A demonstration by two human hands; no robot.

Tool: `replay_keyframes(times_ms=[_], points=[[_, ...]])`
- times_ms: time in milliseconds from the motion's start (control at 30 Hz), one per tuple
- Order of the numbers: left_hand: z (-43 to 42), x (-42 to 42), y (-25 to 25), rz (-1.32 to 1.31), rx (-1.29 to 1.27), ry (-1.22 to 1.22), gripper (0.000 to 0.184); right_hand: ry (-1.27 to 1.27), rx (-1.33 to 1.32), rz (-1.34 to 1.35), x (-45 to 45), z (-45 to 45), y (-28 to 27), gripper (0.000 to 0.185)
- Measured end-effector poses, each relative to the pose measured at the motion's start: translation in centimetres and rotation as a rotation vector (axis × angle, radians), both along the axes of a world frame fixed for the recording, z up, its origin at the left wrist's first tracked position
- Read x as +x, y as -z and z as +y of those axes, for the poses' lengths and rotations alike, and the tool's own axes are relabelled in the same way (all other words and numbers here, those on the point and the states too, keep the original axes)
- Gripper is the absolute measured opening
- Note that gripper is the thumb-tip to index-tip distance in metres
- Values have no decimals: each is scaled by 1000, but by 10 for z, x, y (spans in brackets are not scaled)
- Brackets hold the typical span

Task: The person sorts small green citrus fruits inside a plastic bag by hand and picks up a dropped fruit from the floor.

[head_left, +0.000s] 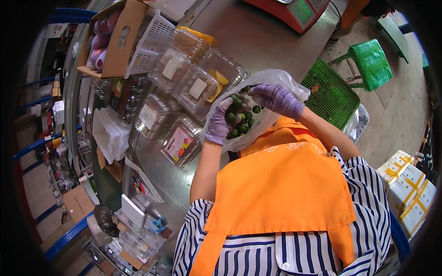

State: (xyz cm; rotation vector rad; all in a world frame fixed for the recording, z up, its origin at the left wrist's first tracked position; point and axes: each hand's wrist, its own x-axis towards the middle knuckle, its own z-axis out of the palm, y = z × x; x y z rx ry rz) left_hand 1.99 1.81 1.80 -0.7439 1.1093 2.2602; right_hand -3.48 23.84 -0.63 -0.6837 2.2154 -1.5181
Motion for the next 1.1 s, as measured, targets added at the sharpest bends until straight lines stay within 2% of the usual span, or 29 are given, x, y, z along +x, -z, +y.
replay_keyframes(times_ms=[33, 100, 133, 200, 367, 400, 433, 533, 633, 733, 800, 867, 933, 967, 1067, 1100], points=[[-10, -1, 13, 10, 129, -43, 36, -56, -96, 283, 4, 2, 20, 19], [-20, -6, 17, 1, 335, -111, 33, -215, 258, 236, 9, 8, 17, 15], [-23, -7, 18, 16, 327, -110, 33, -293, 436, 213, 12, 10, 15, 13], [-25, -8, 13, 40, 312, -109, 32, -233, 429, 228, 16, 10, 9, 10], [-34, -3, 29, -18, 234, -207, 24, -195, 418, 435, 25, -17, 45, 14], [-34, -3, 30, -22, 222, -216, 23, -195, 407, 480, 24, -25, 43, 15], [-34, -3, 31, -20, 183, -216, 20, -257, 514, 520, 21, -35, 41, 17], [-29, -5, 18, -14, 60, -193, 16, -312, 502, 564, 19, -52, 43, 19], [-27, -7, 11, -2, -62, -124, 15, -381, 648, 555, 15, -62, 25, 22], [-25, -4, 5, 23, -195, -65, 16, -353, 564, 603, 8, -60, 34, 20], [-23, -3, -1, 41, -306, -31, 18, -196, 334, 657, 6, -51, 96, 16], [-25, 0, 3, 98, -423, 27, 19, 0, 181, 290, 5, -44, 91, 13], [-25, 2, 3, 152, -535, 87, 18, 231, 94, -495, 2, -30, 3, 14], [-24, 4, 1, 179, -589, 120, 17, 206, 105, -533, 2, -24, -2, 21], [-16, 6, -1, 223, -833, 255, 16, -257, 309, 490, 5, -14, 20, 28], [-12, 6, -1, 233, -928, 306, 15, -298, 403, 499, 9, -17, 24, 28]])
